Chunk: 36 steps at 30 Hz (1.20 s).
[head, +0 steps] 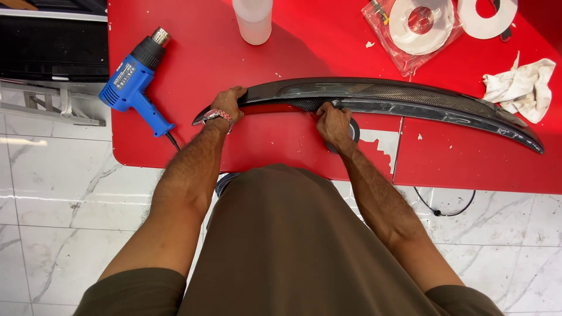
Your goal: The person applies black tape along the edge of a curved carbon fiber part on a red workbench. They smooth the tape with their fingers to ensure adhesion and alignment along the entire length of the part.
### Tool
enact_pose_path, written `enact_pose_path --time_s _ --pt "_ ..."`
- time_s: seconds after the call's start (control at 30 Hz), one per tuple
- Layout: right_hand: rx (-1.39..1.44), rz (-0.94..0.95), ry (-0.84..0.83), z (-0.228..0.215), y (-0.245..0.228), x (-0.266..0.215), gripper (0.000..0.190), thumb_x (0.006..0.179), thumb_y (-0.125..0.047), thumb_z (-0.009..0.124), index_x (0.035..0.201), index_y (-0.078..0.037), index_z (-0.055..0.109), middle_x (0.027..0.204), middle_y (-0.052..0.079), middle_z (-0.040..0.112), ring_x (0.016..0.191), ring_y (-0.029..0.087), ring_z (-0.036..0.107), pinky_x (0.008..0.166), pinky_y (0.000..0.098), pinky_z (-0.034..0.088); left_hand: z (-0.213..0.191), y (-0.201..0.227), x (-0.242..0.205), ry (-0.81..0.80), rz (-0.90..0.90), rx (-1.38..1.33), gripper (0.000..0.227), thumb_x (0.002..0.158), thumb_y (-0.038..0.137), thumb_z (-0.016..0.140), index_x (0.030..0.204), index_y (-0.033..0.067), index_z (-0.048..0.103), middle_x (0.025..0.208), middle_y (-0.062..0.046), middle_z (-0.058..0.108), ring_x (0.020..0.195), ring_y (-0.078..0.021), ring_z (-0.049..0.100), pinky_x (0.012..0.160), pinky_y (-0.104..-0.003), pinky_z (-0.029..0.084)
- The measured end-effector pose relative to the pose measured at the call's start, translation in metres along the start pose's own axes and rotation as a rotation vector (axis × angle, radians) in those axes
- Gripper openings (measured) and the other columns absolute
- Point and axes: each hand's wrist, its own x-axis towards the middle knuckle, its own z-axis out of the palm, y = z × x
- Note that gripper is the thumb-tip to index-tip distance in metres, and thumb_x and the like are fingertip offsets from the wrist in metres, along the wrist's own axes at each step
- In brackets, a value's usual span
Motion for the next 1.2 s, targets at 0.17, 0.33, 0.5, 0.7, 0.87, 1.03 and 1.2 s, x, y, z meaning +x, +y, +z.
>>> enact_pose_path --time_s 0.17,0.33,0.5,0.7,0.87,1.03,1.2 --pt "0.078 0.011 0.014 -0.025 -0.022 -0.003 0.024 0.098 -0.033 0.067 0.114 -0.016 0.073 0.092 0.012 0.08 0.109 0.037 0.076 0.123 0.0579 0.026 -0.008 0.009 -0.008 -0.025 -0.013 -0.023 0.085 0.088 0.001 0.078 0.166 0.0268 0.057 0.175 0.0 0.05 0.162 -0.0326 0.042 0.132 -0.055 0.043" --pt "0.167 -0.01 0.03 -0.038 -0.028 -0.005 0.038 0.103 -0.049 0.078 0.105 -0.012 0.08 0.087 0.014 0.077 0.099 0.034 0.077 0.12 0.0505 0.026 -0.005 0.006 -0.006 -0.026 -0.006 -0.033 0.083 0.09 0.002 0.081 0.166 0.0246 0.058 0.175 -0.002 0.05 0.163 -0.0336 0.041 0.133 -0.055 0.043" --pt "0.169 0.014 0.095 -0.024 -0.017 0.009 0.032 0.107 -0.049 0.078 0.098 -0.019 0.083 0.075 0.008 0.074 0.088 0.029 0.077 0.116 0.046 0.027 -0.008 0.008 -0.01 -0.023 0.004 -0.053 0.083 0.091 0.004 0.083 0.167 0.0219 0.056 0.176 -0.003 0.048 0.164 -0.0329 0.039 0.136 -0.053 0.037" --pt "0.166 0.036 0.128 -0.027 -0.024 0.013 0.034 0.102 -0.051 0.085 0.093 -0.017 0.083 0.07 0.007 0.073 0.077 0.029 0.075 0.107 0.0408 0.032 -0.018 0.018 -0.022 0.001 0.03 -0.051 0.08 0.093 0.005 0.086 0.167 0.0171 0.056 0.174 -0.008 0.05 0.163 -0.0341 0.041 0.138 -0.049 0.034" --pt "0.316 0.028 0.129 -0.049 -0.035 0.005 0.034 0.093 -0.043 0.094 0.09 -0.011 0.081 0.069 0.007 0.07 0.073 0.029 0.07 0.102 0.0403 0.036 -0.01 0.01 -0.016 -0.002 0.028 -0.071 0.082 0.093 0.004 0.086 0.167 0.0185 0.055 0.175 -0.007 0.05 0.164 -0.0328 0.039 0.139 -0.047 0.031" --pt "0.278 0.016 0.142 -0.042 -0.027 0.011 0.037 0.091 -0.045 0.096 0.09 -0.011 0.081 0.071 0.005 0.071 0.074 0.029 0.071 0.098 0.0395 0.038 0.0 0.003 -0.012 0.026 0.042 -0.081 0.082 0.091 0.002 0.087 0.166 0.0184 0.057 0.173 -0.008 0.052 0.163 -0.034 0.041 0.139 -0.047 0.03" --pt "0.196 0.012 0.172 -0.032 -0.022 0.012 0.037 0.096 -0.048 0.093 0.095 -0.014 0.081 0.079 0.005 0.074 0.085 0.03 0.076 0.1 0.0414 0.039 0.004 0.0 -0.009 0.037 0.04 -0.058 0.083 0.091 0.003 0.088 0.167 0.0196 0.057 0.173 -0.007 0.052 0.163 -0.033 0.041 0.14 -0.046 0.029"
